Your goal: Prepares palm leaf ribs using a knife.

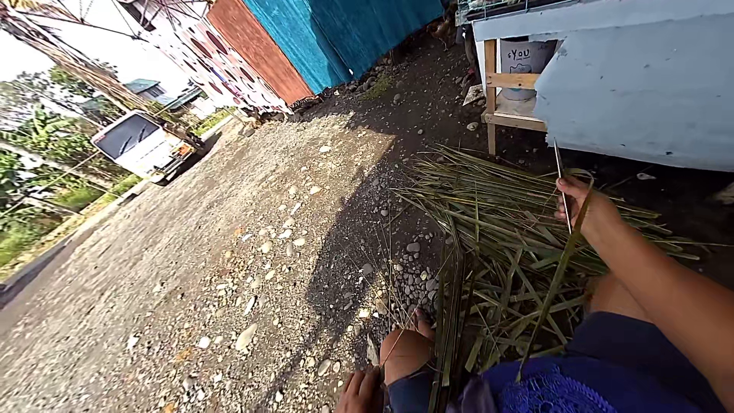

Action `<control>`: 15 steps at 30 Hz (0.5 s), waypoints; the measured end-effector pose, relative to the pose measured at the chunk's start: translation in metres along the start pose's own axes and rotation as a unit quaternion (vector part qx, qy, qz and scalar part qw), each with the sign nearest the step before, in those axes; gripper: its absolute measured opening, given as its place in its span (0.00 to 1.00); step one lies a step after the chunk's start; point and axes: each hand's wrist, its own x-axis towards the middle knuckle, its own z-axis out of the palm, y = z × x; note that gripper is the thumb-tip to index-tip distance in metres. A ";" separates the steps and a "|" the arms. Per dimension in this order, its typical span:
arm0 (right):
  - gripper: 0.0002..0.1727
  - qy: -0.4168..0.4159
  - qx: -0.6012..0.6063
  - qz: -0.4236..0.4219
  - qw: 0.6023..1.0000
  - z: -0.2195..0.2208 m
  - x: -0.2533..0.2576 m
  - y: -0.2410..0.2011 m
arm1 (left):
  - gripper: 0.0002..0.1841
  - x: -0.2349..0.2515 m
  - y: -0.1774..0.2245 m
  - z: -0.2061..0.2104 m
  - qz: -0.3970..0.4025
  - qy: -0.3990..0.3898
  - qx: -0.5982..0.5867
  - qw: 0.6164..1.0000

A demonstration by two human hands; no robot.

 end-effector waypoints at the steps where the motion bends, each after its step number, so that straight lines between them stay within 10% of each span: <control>1: 0.19 0.013 -0.033 -0.014 0.999 -0.004 0.002 -0.006 | 0.08 -0.003 -0.004 -0.003 -0.029 -0.014 -0.006 0.999; 7: 0.28 -0.093 -0.401 0.017 0.911 -0.004 -0.015 0.017 | 0.10 0.014 0.009 0.008 -0.095 -0.035 -0.128 0.987; 12: 0.24 -0.232 -0.824 0.076 0.511 0.007 -0.040 0.072 | 0.11 0.053 0.032 0.007 -0.163 -0.121 -0.257 0.945; 15: 0.20 -0.212 -0.885 0.110 0.400 0.008 -0.054 0.075 | 0.11 0.062 0.037 0.008 -0.191 -0.140 -0.323 0.916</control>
